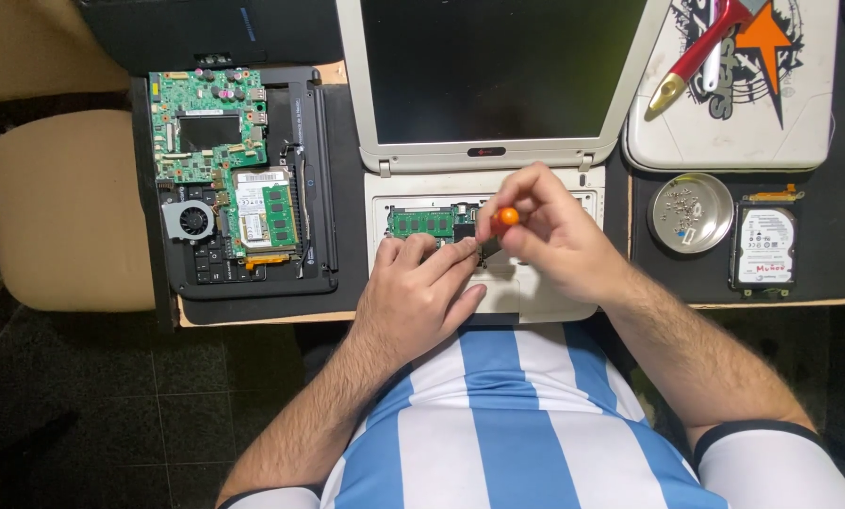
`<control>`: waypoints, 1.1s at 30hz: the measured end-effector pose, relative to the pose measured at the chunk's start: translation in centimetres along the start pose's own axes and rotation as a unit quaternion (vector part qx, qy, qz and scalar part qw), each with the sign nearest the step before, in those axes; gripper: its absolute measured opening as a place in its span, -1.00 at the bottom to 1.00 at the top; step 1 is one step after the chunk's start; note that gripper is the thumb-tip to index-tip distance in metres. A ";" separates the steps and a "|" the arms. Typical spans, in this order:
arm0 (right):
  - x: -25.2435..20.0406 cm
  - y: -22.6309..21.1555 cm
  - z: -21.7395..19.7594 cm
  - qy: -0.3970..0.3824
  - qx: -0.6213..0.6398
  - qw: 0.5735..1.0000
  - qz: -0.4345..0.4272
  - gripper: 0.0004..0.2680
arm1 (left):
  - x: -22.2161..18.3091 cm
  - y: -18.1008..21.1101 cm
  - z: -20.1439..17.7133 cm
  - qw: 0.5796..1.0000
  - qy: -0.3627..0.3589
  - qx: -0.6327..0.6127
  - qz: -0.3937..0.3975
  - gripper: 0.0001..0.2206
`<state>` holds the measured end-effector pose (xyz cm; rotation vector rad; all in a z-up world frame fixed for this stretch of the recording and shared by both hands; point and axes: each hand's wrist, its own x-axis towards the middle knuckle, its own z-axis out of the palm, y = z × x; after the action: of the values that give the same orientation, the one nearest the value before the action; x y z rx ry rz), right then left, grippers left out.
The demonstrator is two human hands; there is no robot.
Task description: Disassembling a laptop to extract the internal hard drive using a screwdriver.
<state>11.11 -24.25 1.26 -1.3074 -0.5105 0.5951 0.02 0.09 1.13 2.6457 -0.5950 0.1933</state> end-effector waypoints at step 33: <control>-2.1 1.7 0.3 0.144 -0.119 0.970 -0.158 -0.65 | -0.1 -0.1 0.4 0.999 0.039 -0.015 0.011 -0.68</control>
<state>9.12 -25.19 -0.38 -1.4725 -0.5460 0.0767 0.04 0.05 0.69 2.5912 -0.5971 0.2904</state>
